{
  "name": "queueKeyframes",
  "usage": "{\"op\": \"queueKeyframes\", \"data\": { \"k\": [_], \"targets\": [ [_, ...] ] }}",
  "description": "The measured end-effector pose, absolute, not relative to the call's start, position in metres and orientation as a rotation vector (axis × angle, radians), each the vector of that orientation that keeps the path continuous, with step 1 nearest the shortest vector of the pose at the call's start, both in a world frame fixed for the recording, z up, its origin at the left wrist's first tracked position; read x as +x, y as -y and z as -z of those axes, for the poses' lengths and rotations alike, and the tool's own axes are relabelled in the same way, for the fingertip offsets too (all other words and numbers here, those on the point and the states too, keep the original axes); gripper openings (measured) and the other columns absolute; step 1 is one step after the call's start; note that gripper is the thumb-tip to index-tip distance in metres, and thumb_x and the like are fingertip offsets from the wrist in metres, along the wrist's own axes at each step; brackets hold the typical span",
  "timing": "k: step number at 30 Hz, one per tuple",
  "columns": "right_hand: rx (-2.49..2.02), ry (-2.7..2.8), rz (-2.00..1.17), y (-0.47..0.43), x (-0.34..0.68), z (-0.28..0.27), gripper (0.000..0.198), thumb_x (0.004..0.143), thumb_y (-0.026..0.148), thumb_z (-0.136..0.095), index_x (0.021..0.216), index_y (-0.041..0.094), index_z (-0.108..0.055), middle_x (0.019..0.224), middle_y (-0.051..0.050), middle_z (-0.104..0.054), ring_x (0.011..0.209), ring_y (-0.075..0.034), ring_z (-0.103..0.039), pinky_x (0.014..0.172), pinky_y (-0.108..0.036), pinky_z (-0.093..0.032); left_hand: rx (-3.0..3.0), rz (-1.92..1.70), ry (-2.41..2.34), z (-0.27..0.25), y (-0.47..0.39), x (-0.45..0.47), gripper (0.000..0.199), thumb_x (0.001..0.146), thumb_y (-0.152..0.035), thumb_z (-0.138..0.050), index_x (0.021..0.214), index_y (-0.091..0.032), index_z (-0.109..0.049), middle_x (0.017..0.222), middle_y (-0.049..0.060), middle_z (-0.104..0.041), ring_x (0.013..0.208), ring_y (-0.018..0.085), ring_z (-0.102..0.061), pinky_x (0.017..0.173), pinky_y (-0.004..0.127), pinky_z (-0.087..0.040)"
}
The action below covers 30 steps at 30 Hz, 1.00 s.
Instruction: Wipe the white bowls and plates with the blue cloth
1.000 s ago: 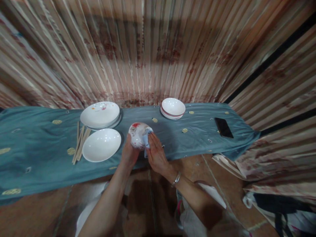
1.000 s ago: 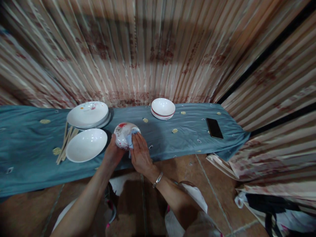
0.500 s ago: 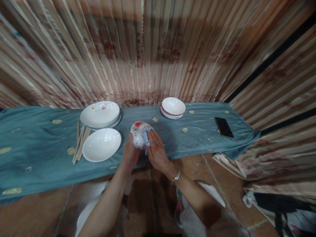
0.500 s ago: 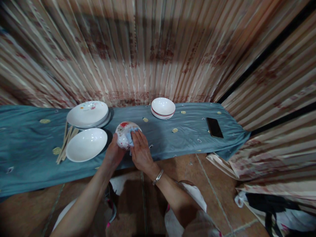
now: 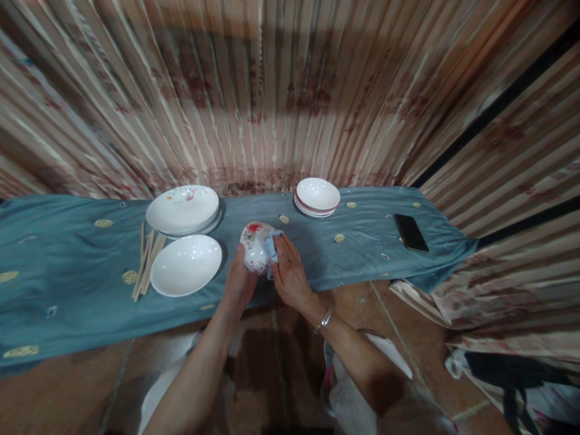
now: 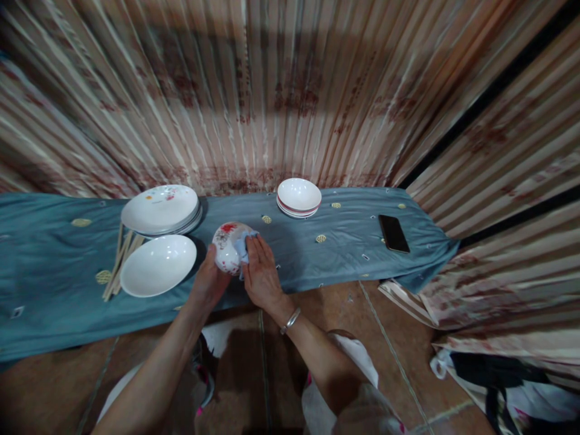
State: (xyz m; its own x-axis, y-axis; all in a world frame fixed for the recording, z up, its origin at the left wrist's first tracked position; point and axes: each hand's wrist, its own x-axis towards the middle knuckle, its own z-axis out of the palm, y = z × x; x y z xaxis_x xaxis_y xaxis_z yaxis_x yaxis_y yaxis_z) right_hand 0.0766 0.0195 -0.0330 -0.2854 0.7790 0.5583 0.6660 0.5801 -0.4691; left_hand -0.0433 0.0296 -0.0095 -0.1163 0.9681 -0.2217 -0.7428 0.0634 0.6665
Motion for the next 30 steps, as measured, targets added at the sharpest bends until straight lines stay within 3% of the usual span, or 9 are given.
{"op": "queueKeyframes", "data": {
  "k": [7,12,23,30],
  "targets": [
    [-1.194,2.029,-0.183,-0.021,0.078,0.034,0.055,0.100,0.024,-0.033,0.153,0.009,-0.028,0.147,-0.020,-0.048,0.147,-0.027,-0.032,0.117,-0.055,-0.035,0.396,-1.533,-0.753,0.012,-0.030,-0.044,0.043,0.099,-0.039,-0.041,0.124,-0.011,-0.063,0.136,0.017,-0.062,0.131,0.024,-0.055,0.116,0.040,-0.034],
    [-1.213,2.031,-0.156,-0.021,0.078,0.034,0.053,0.100,0.024,-0.033,0.149,0.004,-0.034,0.145,-0.022,-0.050,0.144,-0.028,-0.035,0.117,-0.053,-0.035,0.387,-1.528,-0.761,0.011,-0.030,-0.044,0.042,0.100,-0.037,-0.038,0.120,-0.012,-0.065,0.134,0.015,-0.064,0.128,0.024,-0.057,0.115,0.040,-0.036],
    [-1.276,2.060,-0.142,-0.015,0.083,0.030,0.049,0.099,0.022,-0.036,0.145,0.006,-0.042,0.138,-0.022,-0.056,0.135,-0.030,-0.046,0.111,-0.054,-0.041,0.349,-1.529,-0.765,0.012,-0.031,-0.044,0.044,0.101,-0.038,-0.034,0.121,-0.013,-0.064,0.131,0.013,-0.066,0.129,0.020,-0.056,0.116,0.037,-0.035],
    [-1.244,2.078,-0.180,-0.007,0.088,0.028,0.048,0.099,0.022,-0.036,0.143,0.005,-0.044,0.134,-0.023,-0.058,0.130,-0.030,-0.049,0.109,-0.055,-0.043,0.334,-1.508,-0.780,0.009,-0.031,-0.045,0.047,0.102,-0.039,-0.034,0.127,-0.010,-0.060,0.140,0.016,-0.058,0.131,0.022,-0.054,0.117,0.039,-0.034]
  ]
}}
